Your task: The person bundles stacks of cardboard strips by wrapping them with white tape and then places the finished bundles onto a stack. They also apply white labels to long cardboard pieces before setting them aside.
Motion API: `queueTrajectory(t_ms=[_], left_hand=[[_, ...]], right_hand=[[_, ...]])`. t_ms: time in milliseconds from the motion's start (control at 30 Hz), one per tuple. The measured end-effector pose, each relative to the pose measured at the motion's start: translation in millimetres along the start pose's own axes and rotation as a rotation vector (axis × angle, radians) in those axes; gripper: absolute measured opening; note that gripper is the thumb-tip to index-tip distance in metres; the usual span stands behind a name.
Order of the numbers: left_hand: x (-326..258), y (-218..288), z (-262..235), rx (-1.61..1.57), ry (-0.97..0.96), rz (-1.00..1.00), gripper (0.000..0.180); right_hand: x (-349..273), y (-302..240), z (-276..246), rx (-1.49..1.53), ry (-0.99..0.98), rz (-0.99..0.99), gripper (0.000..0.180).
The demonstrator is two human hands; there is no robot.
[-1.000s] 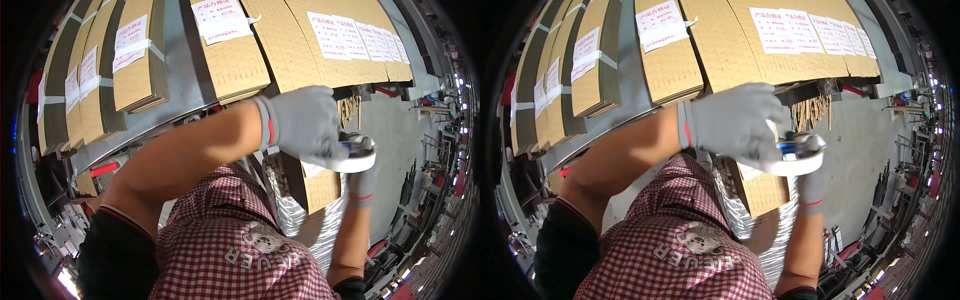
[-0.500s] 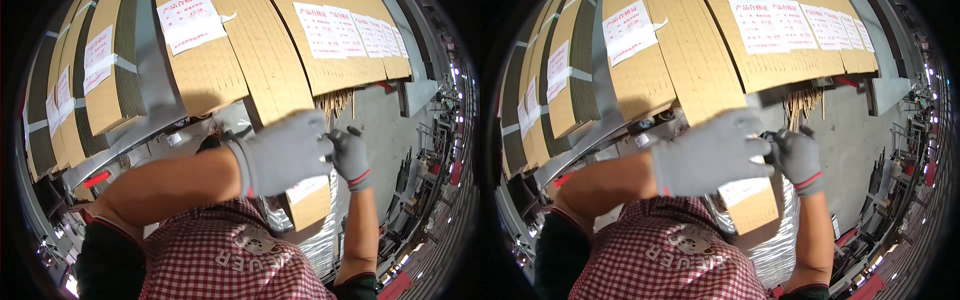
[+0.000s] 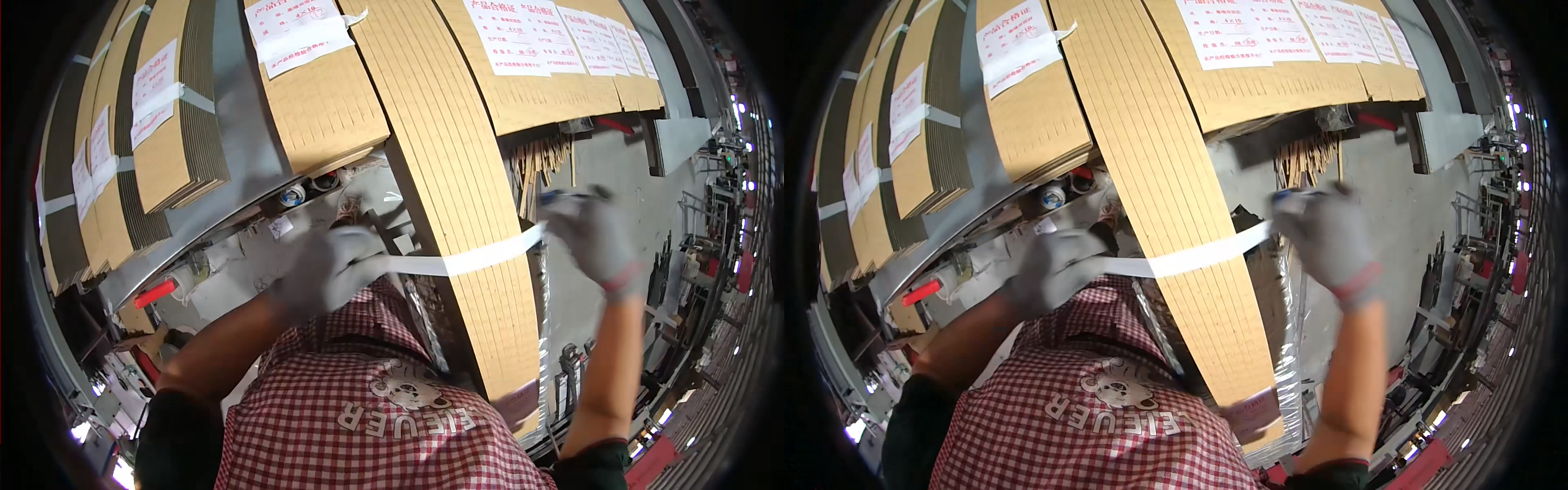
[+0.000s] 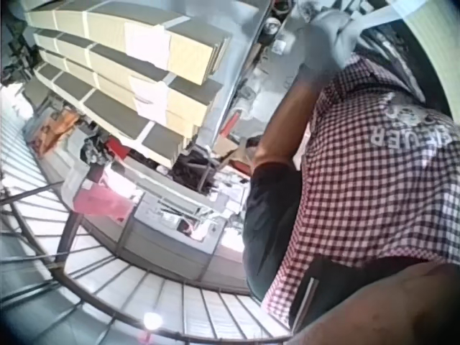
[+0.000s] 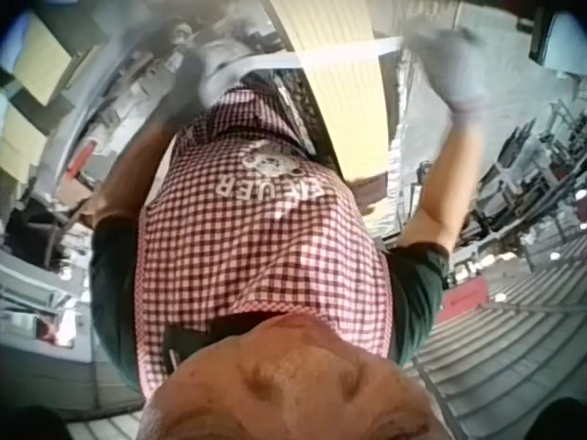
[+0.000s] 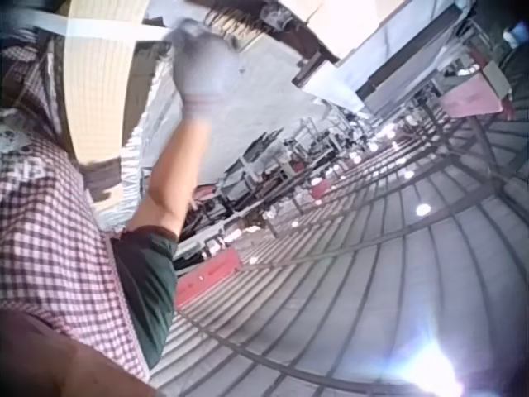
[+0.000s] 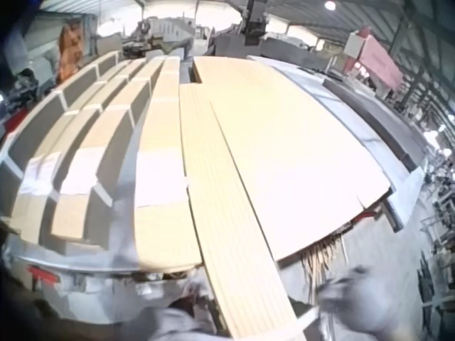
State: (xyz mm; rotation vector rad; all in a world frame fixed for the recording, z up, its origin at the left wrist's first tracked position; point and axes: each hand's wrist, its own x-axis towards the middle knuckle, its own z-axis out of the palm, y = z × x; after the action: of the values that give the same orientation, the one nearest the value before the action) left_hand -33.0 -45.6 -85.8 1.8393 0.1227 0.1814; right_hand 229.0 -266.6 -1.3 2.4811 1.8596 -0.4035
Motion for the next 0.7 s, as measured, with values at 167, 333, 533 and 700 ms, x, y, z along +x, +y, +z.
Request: queueTrajectory(t_ms=[167,333,533,700], left_hand=[[16.3,-161.4,120.8,-1.313,-0.116,-0.401,0.039],[28.6,-91.2,42.6,-0.17,-0.272,-0.219,0.036],[61.5,83.6,-41.7,0.363,-0.579,0.355,0.031],[117.1,57.4,1.0,0.554,-0.46,0.537,0.049]], right_hand=[[33.0,-31.3,55.0,1.279,0.062,0.531,0.023],[11.6,-131.0,16.7,0.327,0.192,0.08,0.074],[-2.6,-130.4,46.5,0.501,0.472,0.229,0.052],[-41.6,-36.7,39.4,1.422,0.346,0.475,0.041]])
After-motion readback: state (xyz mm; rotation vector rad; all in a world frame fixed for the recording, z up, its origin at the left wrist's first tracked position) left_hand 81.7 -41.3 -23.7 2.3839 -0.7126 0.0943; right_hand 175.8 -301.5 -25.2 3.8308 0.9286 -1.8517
